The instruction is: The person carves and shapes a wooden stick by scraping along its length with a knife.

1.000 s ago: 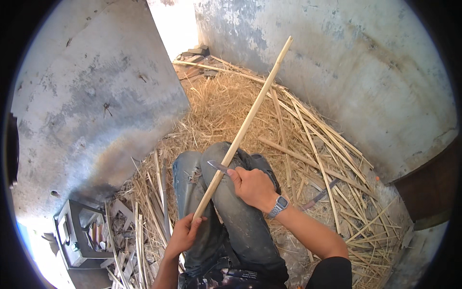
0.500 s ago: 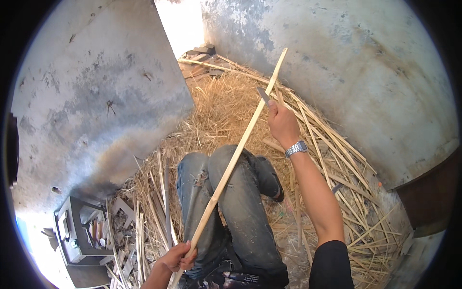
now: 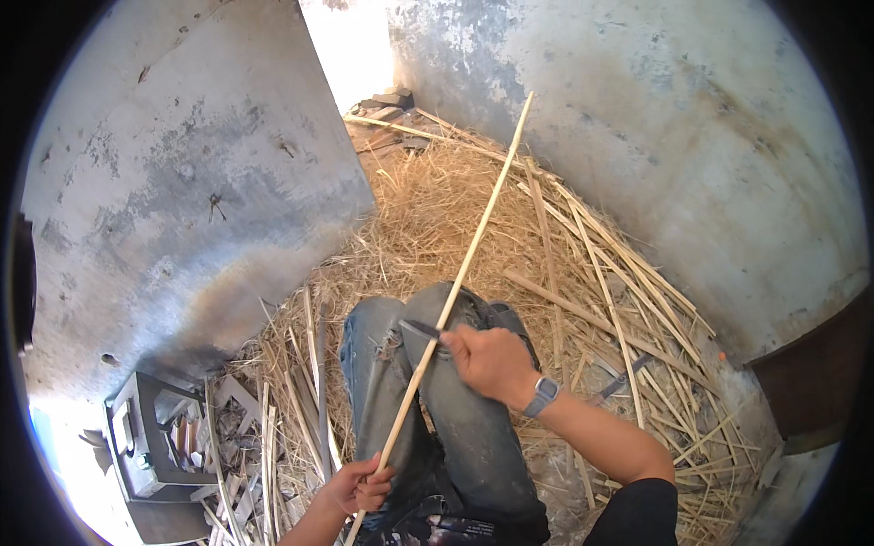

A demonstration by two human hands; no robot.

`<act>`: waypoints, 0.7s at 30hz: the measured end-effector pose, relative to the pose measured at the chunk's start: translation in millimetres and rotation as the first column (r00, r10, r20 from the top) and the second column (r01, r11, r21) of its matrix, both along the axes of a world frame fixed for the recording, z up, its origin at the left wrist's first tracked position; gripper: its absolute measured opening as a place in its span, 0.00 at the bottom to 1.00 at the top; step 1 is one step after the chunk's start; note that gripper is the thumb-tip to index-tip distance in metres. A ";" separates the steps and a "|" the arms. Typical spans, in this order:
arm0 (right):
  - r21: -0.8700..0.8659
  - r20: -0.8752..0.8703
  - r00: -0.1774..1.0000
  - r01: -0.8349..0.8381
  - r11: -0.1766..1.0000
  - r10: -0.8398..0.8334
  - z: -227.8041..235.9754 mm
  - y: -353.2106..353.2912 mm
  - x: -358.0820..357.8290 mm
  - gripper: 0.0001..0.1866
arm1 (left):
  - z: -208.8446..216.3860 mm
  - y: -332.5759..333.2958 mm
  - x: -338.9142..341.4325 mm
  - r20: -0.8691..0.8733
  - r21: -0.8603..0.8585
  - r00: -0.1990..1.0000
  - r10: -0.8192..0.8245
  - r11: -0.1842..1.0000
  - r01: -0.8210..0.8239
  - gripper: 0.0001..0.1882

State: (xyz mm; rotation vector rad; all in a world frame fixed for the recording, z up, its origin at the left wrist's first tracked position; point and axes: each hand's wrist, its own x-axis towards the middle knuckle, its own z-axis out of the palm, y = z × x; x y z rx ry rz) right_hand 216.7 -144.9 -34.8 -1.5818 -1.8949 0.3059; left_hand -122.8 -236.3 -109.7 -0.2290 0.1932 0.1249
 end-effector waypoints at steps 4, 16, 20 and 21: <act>-0.023 -0.008 1.000 0.017 1.000 -0.017 -3.6 -15.7 -10.6 0.24 | 12.3 18.9 27.9 0.062 -0.049 0.998 0.028 0.999 -0.025 0.26; -0.070 0.023 0.997 0.082 0.994 -0.080 -8.2 -18.8 -10.6 0.25 | 38.9 0.5 38.4 -0.663 0.622 0.685 0.303 0.732 0.278 0.25; -0.102 0.017 0.997 0.075 0.992 -0.074 -0.6 -18.0 -14.6 0.23 | 28.3 -18.4 27.7 -0.586 0.810 0.542 0.603 0.450 0.375 0.22; -0.107 0.014 0.997 0.079 0.991 -0.078 -2.2 -17.8 -13.5 0.23 | 30.7 -21.7 26.4 -0.565 0.818 0.461 0.685 0.389 0.425 0.21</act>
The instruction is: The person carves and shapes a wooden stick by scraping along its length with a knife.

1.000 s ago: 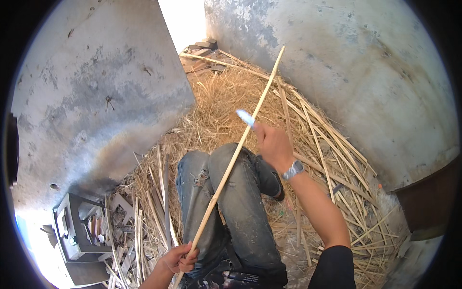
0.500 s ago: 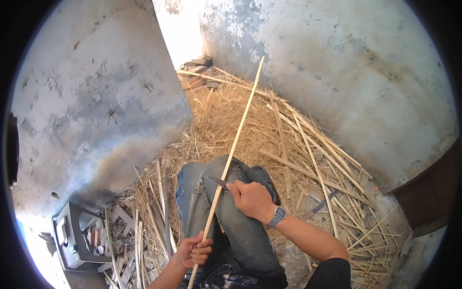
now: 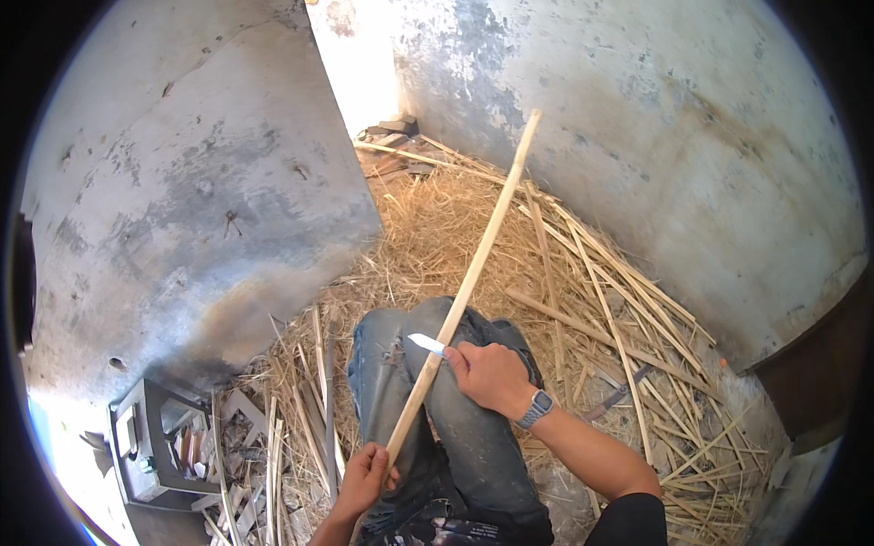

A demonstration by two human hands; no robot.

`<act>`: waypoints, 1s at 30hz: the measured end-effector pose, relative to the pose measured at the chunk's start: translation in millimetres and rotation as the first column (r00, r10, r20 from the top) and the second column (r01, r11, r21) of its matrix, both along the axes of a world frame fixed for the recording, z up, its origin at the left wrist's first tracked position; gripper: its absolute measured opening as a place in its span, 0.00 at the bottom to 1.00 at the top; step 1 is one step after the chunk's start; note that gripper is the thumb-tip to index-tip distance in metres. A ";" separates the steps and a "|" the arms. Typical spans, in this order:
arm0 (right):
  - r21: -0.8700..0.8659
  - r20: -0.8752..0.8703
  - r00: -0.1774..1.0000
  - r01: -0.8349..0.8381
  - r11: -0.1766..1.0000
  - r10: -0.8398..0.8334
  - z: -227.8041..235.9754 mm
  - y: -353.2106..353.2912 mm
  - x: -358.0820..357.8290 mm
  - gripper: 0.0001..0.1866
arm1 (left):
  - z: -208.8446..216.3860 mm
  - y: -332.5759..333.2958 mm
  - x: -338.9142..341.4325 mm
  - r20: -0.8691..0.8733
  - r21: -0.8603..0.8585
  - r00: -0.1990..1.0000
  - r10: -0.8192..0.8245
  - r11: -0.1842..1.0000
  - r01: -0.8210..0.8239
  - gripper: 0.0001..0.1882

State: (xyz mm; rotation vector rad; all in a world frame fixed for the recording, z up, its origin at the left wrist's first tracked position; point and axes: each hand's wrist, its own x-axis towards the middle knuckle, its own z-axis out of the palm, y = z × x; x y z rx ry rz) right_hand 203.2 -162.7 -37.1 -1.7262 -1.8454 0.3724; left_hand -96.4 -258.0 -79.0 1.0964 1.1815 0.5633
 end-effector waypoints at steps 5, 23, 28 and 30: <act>0.003 0.003 1.000 0.012 1.000 -0.012 0.7 3.2 0.3 0.23 | -12.7 -9.7 -23.3 -0.209 0.295 0.977 0.028 0.955 0.035 0.21; 0.222 -0.075 0.952 0.305 0.926 -0.296 9.8 79.7 69.2 0.23 | -9.2 -21.1 -115.5 0.558 -0.730 0.808 0.190 0.575 0.369 0.19; 0.265 -0.103 0.985 0.159 0.951 -0.136 -2.8 53.4 38.5 0.24 | 8.3 -1.4 -86.7 0.507 -0.752 0.835 0.214 0.583 0.307 0.19; 0.096 -0.046 0.990 0.140 0.986 -0.136 2.6 38.3 20.8 0.24 | 7.5 9.3 -73.0 0.481 -0.756 0.850 0.216 0.593 0.277 0.19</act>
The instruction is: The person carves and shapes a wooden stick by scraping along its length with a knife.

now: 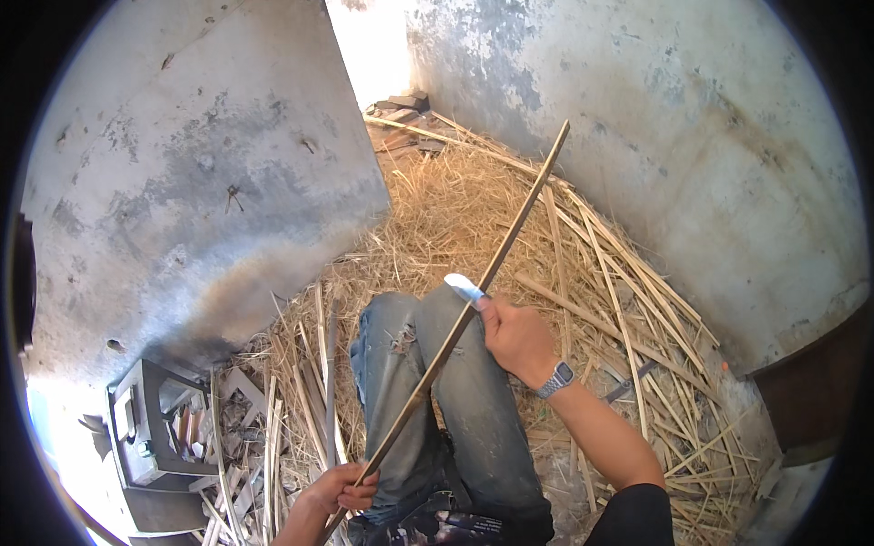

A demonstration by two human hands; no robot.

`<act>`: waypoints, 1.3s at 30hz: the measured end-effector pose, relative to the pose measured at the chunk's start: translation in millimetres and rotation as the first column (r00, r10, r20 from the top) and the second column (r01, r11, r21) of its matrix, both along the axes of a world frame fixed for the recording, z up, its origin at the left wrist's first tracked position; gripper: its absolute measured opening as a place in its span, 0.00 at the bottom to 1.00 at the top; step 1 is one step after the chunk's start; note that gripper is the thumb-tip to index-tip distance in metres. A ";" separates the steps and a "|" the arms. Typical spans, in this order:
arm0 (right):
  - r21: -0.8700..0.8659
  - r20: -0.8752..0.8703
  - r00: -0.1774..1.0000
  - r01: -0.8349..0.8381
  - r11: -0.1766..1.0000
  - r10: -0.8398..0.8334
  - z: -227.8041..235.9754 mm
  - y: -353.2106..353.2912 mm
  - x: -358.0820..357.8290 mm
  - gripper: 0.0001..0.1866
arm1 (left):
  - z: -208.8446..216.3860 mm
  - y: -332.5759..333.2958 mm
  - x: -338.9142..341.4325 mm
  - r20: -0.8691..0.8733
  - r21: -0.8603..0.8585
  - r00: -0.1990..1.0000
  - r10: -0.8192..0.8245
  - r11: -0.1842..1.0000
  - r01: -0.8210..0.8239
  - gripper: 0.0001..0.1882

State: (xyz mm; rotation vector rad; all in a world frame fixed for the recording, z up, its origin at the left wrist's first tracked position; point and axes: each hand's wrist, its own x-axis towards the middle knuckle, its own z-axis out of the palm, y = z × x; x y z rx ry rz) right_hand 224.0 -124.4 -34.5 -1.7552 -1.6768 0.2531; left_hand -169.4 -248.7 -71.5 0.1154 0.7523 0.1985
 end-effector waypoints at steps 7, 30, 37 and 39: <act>-0.038 0.073 0.990 -0.119 0.992 0.122 2.1 -41.7 -33.5 0.24 | 3.6 32.7 51.0 -0.017 0.158 1.000 0.005 0.987 -0.002 0.20; -0.005 -0.026 0.998 0.060 0.998 -0.060 -0.6 42.0 42.2 0.25 | 8.5 5.1 40.5 -0.211 0.301 0.977 0.015 0.952 0.051 0.23; -0.061 0.107 0.975 -0.188 0.980 0.194 -0.8 -41.8 -30.8 0.23 | 1.8 6.2 50.8 -0.350 0.476 0.932 0.094 0.875 0.091 0.23; -0.069 0.131 0.973 -0.180 0.981 0.187 3.8 -49.5 -32.8 0.24 | 2.2 4.9 52.8 -0.357 0.481 0.929 0.092 0.871 0.098 0.23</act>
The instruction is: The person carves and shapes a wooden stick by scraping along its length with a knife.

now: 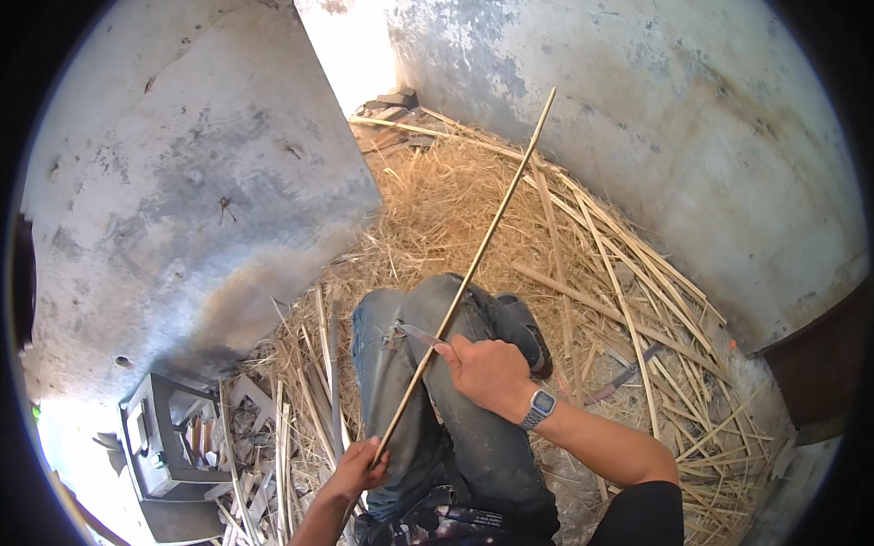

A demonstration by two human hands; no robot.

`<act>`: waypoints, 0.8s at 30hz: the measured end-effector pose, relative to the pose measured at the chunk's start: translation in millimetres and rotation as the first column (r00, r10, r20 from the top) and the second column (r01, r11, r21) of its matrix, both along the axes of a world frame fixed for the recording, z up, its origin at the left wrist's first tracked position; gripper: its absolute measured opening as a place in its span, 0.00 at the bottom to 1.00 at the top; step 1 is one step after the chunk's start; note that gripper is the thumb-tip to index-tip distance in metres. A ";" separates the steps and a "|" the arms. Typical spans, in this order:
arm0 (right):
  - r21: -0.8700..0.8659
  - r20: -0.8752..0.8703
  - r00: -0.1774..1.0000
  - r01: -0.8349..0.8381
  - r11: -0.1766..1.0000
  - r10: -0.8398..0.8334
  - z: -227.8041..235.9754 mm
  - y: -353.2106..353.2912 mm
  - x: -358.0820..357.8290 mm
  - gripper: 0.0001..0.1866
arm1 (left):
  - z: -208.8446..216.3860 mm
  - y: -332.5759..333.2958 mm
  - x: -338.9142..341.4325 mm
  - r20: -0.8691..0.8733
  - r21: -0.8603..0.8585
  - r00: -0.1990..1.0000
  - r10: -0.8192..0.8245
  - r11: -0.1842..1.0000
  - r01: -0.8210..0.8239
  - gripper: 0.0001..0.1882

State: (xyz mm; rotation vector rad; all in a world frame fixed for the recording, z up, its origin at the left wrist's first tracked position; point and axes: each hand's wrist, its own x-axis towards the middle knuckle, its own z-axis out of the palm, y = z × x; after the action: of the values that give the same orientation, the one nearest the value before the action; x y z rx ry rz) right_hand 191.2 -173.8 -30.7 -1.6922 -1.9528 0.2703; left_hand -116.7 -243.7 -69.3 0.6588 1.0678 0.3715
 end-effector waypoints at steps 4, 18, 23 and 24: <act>-0.033 0.037 0.999 -0.029 0.999 0.030 4.2 -13.5 -2.8 0.24 | -7.9 -5.4 -0.6 -0.001 0.038 1.000 -0.017 0.999 0.017 0.24; 0.166 0.017 0.955 0.291 0.942 -0.297 11.3 93.5 107.1 0.24 | -34.0 -69.5 -45.9 -0.553 0.645 0.821 0.144 0.698 0.312 0.20; 0.139 0.004 0.899 0.434 0.890 -0.439 11.5 121.1 142.5 0.30 | -16.5 -76.0 -55.8 -0.683 0.676 0.685 0.253 0.575 0.461 0.16; 0.157 -0.030 0.891 0.452 0.878 -0.453 8.0 121.7 141.3 0.29 | -17.4 -76.0 -54.7 -0.713 0.670 0.638 0.290 0.548 0.500 0.16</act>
State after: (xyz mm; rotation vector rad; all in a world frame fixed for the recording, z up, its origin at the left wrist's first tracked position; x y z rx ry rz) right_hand 332.5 -52.1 -22.7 -1.9765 -1.4748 -0.0682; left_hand -171.4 -319.7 -86.7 1.9284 1.6557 0.4972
